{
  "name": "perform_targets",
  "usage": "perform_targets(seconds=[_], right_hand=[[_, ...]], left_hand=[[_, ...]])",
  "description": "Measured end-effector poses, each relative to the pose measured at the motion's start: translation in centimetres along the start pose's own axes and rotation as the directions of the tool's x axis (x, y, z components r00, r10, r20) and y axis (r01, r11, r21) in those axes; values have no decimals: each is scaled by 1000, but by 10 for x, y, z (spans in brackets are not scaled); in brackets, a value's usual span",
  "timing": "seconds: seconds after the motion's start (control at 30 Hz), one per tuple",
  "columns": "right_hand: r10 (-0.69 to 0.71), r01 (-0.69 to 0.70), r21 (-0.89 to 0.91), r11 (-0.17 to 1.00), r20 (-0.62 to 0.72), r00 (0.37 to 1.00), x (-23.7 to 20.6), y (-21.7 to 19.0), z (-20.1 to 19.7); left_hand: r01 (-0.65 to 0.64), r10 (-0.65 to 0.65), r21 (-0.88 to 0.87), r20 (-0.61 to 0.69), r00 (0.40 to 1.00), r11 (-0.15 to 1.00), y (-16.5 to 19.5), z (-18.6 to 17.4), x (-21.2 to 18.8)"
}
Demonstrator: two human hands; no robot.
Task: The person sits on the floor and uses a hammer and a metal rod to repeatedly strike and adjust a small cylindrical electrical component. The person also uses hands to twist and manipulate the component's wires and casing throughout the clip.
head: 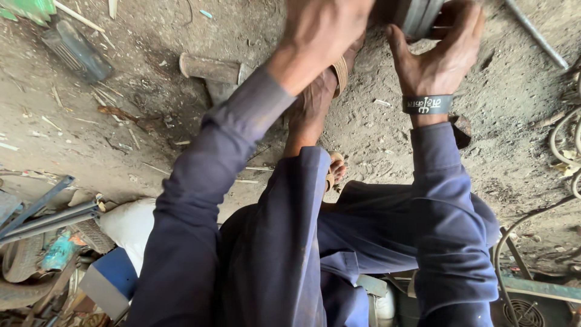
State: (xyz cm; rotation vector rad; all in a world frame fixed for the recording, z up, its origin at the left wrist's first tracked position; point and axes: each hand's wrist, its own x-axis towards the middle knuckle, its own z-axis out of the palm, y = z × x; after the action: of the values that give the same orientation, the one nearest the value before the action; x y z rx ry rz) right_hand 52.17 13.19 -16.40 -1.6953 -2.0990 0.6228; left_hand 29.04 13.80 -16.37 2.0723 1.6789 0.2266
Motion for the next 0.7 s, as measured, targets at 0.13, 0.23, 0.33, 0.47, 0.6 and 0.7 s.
perform_targets(seconds=[0.13,0.23,0.33,0.47,0.6,0.7], right_hand=[[268,-287,283,915,105,958,-3,2,0],[220,-237,318,918,91,971,-7,9,-5],[320,-346,252,904,138,937,-21,9,-8],[402,-447,252,858,210,891,-43,0,-8],[477,-609,479,632,379,793,-44,-2,-10],[490,-626,550,553,392,778,-37,-1,-13]], left_hand=[[109,-145,-159,-238,960,981,-27,-26,-58],[222,-255,-148,-274,927,964,-57,-45,-128],[404,-398,-30,-245,884,914,-75,-62,-192],[575,-567,104,-98,818,811,-62,-81,-246],[560,-555,81,-75,828,824,-41,-88,-261],[650,-642,59,-112,759,758,-35,-81,-263]])
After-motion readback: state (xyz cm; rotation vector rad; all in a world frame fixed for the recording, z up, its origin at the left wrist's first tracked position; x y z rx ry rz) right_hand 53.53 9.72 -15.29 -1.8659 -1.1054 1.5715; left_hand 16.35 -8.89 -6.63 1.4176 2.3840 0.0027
